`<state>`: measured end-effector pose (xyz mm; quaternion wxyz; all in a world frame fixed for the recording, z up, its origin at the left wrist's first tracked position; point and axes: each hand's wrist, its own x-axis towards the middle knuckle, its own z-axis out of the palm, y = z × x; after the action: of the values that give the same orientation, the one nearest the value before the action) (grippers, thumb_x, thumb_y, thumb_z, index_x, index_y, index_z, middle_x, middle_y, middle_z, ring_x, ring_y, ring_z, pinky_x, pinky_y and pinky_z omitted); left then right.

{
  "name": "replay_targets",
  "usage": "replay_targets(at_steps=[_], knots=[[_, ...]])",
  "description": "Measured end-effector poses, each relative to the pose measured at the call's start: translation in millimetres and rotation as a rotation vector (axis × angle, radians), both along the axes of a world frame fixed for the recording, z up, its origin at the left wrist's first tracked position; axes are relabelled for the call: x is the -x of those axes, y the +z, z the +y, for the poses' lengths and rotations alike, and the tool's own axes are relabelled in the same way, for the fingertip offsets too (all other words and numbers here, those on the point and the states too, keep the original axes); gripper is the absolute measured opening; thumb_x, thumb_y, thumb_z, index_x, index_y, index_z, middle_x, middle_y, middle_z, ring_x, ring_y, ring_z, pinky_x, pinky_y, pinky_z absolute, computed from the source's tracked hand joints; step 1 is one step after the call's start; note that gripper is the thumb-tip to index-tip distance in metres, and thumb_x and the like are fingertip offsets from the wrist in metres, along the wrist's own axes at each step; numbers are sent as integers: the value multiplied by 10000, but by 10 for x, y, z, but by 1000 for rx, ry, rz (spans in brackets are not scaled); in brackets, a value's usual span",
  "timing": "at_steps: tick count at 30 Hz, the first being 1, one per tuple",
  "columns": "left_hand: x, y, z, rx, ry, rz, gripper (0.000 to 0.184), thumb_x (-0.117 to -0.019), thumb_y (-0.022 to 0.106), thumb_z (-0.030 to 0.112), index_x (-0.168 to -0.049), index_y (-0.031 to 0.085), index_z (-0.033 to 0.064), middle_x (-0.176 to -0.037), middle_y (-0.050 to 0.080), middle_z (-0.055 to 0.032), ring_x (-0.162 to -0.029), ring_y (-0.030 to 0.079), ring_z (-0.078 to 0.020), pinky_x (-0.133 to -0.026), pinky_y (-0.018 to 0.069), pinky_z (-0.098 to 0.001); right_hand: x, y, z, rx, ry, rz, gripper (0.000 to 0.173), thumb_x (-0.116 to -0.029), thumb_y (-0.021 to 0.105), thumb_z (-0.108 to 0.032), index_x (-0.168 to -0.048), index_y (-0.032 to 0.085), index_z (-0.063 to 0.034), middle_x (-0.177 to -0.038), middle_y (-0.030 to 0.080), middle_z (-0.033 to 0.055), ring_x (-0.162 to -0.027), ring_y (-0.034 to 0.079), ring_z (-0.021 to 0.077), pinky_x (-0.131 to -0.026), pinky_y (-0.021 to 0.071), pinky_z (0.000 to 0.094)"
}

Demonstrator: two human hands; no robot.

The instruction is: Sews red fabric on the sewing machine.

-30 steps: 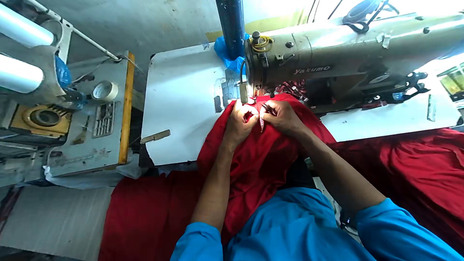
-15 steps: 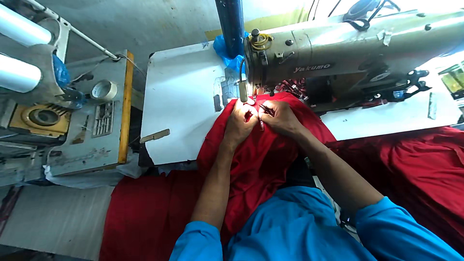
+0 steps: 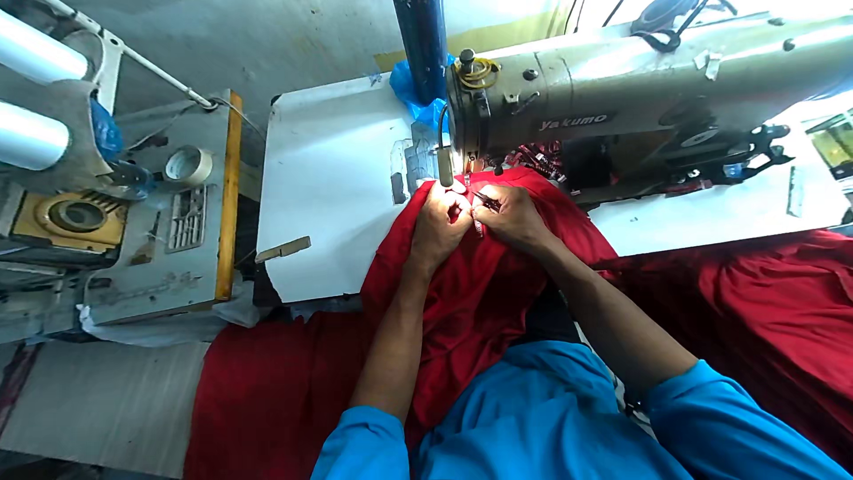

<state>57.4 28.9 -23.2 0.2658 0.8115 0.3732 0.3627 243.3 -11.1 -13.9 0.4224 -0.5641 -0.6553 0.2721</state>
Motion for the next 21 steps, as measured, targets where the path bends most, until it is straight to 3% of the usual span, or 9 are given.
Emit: replay_targets(at_steps=[3, 6, 11, 19, 21], knots=[[2, 9, -6, -3, 5, -2, 103, -903, 677, 140, -802, 664, 126, -1199, 643, -48, -1111, 604, -164, -929, 525, -349, 23, 51, -61, 13, -22, 22, 107, -916, 663, -135, -809, 661, -130, -673, 589, 1, -585, 550, 117, -513, 446, 335], [-6, 8, -7, -39, 12, 5, 111, -904, 673, 156, -800, 673, 117, -1204, 643, -59, -1137, 602, -170, -946, 528, -347, -3, 8, 13, 8, -20, 30, 120, -907, 664, -178, -797, 660, -130, -673, 587, -17, -611, 553, 101, -559, 452, 335], [-23, 0, -12, -55, 38, 27, 118, -886, 688, 151, -776, 664, 116, -1209, 640, -63, -1155, 598, -181, -959, 527, -356, 24, 50, -73, 52, -14, 27, 115, -925, 664, -147, -811, 652, -134, -671, 585, 4, -574, 545, 127, -503, 441, 346], [-8, 31, -25, -6, 12, -16, 123, -870, 704, 118, -758, 653, 114, -1194, 643, -71, -1096, 611, -181, -912, 537, -369, 14, 87, -76, 87, -2, 6, 85, -942, 630, -133, -870, 674, -121, -715, 606, 22, -621, 575, 147, -547, 473, 381], [-29, 60, -42, -10, 26, -33, 117, -873, 695, 112, -761, 662, 113, -1154, 647, -67, -1053, 617, -167, -875, 544, -357, -3, 32, -11, 62, -16, 29, 88, -933, 627, -155, -883, 691, -122, -736, 629, 7, -662, 594, 123, -599, 490, 363]])
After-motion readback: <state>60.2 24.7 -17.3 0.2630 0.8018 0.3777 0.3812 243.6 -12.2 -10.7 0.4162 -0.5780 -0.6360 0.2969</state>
